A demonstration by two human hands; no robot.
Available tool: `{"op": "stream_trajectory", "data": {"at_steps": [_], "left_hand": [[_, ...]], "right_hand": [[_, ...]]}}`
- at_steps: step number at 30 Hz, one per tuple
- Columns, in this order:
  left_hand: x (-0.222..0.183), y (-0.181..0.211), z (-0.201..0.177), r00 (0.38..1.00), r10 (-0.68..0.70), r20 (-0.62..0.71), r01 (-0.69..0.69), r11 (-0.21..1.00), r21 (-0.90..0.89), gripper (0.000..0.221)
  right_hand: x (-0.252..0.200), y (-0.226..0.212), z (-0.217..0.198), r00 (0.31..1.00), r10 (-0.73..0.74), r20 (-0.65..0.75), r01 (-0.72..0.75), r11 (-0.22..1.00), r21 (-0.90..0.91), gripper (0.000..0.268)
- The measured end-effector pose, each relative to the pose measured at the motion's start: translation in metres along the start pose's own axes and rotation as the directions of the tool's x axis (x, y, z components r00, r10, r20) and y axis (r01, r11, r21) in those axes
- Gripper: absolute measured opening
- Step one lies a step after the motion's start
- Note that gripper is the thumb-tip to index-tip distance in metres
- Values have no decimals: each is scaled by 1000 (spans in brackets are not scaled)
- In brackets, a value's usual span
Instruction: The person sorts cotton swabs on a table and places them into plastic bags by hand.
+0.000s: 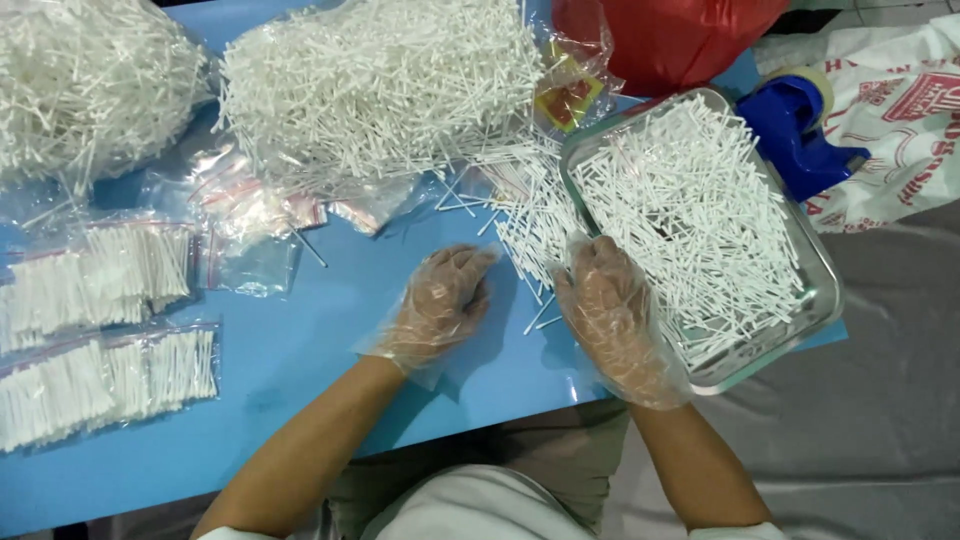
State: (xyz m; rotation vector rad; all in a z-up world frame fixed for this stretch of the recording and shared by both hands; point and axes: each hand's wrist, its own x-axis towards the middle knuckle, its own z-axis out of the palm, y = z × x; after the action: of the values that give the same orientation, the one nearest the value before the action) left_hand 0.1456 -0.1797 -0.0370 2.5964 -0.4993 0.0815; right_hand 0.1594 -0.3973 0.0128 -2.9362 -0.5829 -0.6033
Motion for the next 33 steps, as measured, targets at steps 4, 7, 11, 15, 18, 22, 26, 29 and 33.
{"op": "stream_trajectory", "data": {"at_steps": [4, 7, 11, 15, 18, 22, 26, 29, 33], "left_hand": [[-6, -18, 6, 980, 13, -198, -42, 988, -146, 49], [-5, -14, -2, 970, 56, -236, -112, 967, -231, 46], [-6, -14, -5, 971, 81, -224, -140, 954, -264, 46], [-3, -13, -8, 986, 73, -147, -113, 952, -284, 44], [-7, -7, -5, 972, 31, -231, -93, 960, -264, 35], [-5, -3, -11, 967, 28, -254, -101, 955, -278, 29], [-4, 0, -18, 954, 31, -300, -125, 945, -301, 21], [-7, 6, -24, 938, 33, -345, -147, 939, -310, 17], [-7, 12, -32, 919, 19, -394, -161, 930, -330, 15]], "right_hand": [[3, -2, -1, 996, -93, -12, 90, 986, -138, 36], [3, -7, -16, 885, -427, -187, 273, 800, -534, 41], [8, -14, -8, 972, -210, -105, 201, 976, -88, 34], [-2, -2, 19, 912, -304, -276, 285, 952, -108, 53], [1, -15, 0, 975, -187, -119, 157, 962, -223, 35], [2, -6, 1, 986, -132, -98, 114, 978, -176, 31], [-1, 1, 5, 999, -31, -39, 29, 998, -57, 22], [-6, 6, 9, 1000, 24, 7, -24, 1000, 20, 18], [-11, 15, 14, 991, 102, 87, -113, 986, 124, 15]]}}
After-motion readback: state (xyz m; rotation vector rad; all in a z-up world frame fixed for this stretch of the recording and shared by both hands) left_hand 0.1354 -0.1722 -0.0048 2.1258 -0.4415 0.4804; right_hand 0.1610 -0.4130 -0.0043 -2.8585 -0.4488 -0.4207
